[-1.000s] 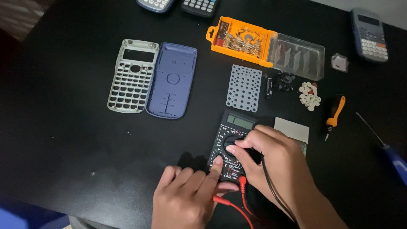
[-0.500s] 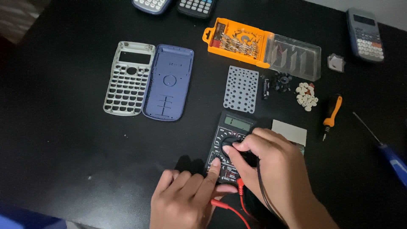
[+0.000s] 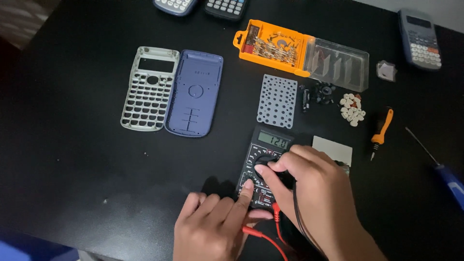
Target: Testing and diagnosing a calculator circuit board using a digital multimeter on a repair bench.
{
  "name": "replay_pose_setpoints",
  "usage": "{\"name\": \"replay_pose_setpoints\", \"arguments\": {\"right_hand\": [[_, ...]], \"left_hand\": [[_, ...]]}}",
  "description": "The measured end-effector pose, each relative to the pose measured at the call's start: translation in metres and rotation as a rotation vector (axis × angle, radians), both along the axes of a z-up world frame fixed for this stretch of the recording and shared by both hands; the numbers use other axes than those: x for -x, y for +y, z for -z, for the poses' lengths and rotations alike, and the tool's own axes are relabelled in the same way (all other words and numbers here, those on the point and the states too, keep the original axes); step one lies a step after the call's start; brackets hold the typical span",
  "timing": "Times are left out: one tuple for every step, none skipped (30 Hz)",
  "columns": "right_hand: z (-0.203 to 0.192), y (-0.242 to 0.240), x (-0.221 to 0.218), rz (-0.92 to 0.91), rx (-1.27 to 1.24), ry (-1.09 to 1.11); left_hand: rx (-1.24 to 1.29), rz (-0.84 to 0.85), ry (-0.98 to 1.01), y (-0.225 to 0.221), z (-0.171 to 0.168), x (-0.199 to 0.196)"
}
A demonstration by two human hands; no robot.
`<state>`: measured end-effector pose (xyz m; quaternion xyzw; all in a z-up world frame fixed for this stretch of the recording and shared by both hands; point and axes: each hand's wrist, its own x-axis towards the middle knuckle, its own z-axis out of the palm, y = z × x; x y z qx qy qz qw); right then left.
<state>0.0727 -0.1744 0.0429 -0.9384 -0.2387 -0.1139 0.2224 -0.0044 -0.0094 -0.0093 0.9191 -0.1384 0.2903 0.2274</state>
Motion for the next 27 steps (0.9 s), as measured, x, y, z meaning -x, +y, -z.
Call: {"name": "replay_pose_setpoints", "arguments": {"right_hand": [[0.001, 0.001, 0.001, 0.012, -0.009, 0.011], [0.001, 0.002, 0.001, 0.024, -0.018, 0.022], [0.002, 0.002, 0.002, 0.023, -0.018, 0.022], [0.004, 0.002, 0.003, 0.048, 0.002, 0.038], [0.005, 0.004, 0.003, 0.072, 0.020, 0.051], [0.005, 0.004, 0.004, 0.072, 0.017, 0.049], [0.005, 0.005, 0.005, 0.106, 0.032, 0.042], [0.006, 0.006, 0.007, 0.140, 0.048, 0.035], [0.007, 0.007, 0.008, 0.140, 0.045, 0.033], [0.007, 0.007, 0.009, 0.167, 0.064, 0.048], [0.007, 0.007, 0.009, 0.195, 0.084, 0.061], [0.009, 0.007, 0.010, 0.195, 0.082, 0.058], [0.010, 0.008, 0.011, 0.207, 0.110, 0.021], [0.012, 0.008, 0.012, 0.219, 0.138, -0.015], [0.011, 0.008, 0.012, 0.218, 0.135, -0.016], [0.011, 0.008, 0.011, 0.211, 0.148, -0.010], [0.011, 0.008, 0.012, 0.204, 0.163, -0.001], [0.011, 0.009, 0.011, 0.205, 0.161, 0.003], [0.011, 0.009, 0.011, 0.221, 0.177, 0.007], [0.011, 0.009, 0.011, 0.236, 0.192, 0.012], [0.012, 0.008, 0.012, 0.235, 0.191, 0.010], [0.012, 0.008, 0.013, 0.233, 0.168, -0.038], [0.013, 0.011, 0.013, 0.225, 0.139, -0.087], [0.008, 0.009, 0.014, 0.218, 0.132, -0.089], [0.004, 0.009, 0.014, 0.181, 0.077, -0.090], [0.001, 0.009, 0.014, 0.145, 0.022, -0.091], [-0.004, 0.006, 0.012, 0.144, 0.016, -0.105]], "left_hand": [[-0.006, -0.002, 0.004, 0.000, 0.000, 0.000], [-0.011, -0.005, 0.008, -0.001, 0.000, 0.000], [-0.012, -0.005, 0.008, -0.001, -0.001, 0.000], [-0.004, -0.004, -0.006, -0.001, -0.001, 0.000], [0.002, -0.003, -0.023, -0.001, -0.002, -0.001], [-0.001, -0.004, -0.024, -0.001, -0.002, -0.001], [-0.003, -0.003, -0.021, -0.001, -0.002, 0.000], [-0.005, -0.003, -0.017, -0.001, -0.001, 0.001], [-0.007, -0.002, -0.019, -0.001, -0.002, 0.002], [-0.001, -0.003, -0.001, -0.001, -0.002, 0.003], [0.007, -0.002, 0.015, -0.002, -0.003, 0.002], [0.006, -0.002, 0.011, -0.002, -0.002, 0.002], [-0.005, 0.002, 0.032, -0.001, -0.002, 0.002], [-0.017, 0.005, 0.052, -0.001, -0.001, 0.002], [-0.020, 0.004, 0.052, -0.001, -0.001, 0.002], [-0.021, -0.003, 0.035, -0.001, -0.002, 0.001], [-0.022, -0.008, 0.022, -0.002, -0.002, 0.001], [-0.024, -0.007, 0.025, -0.001, -0.003, 0.000], [-0.019, -0.009, -0.024, -0.002, -0.003, 0.000], [-0.014, -0.010, -0.074, -0.002, -0.004, -0.001], [-0.015, -0.011, -0.075, -0.002, -0.004, 0.000], [-0.009, 0.002, -0.050, -0.002, -0.006, 0.000], [-0.008, 0.008, -0.025, 0.000, -0.007, 0.001], [-0.015, 0.000, -0.026, -0.001, -0.006, 0.002], [-0.010, 0.008, -0.023, 0.000, -0.005, 0.003], [-0.005, 0.016, -0.019, 0.001, -0.004, 0.002], [-0.009, 0.015, -0.034, 0.002, -0.004, 0.000]]}}
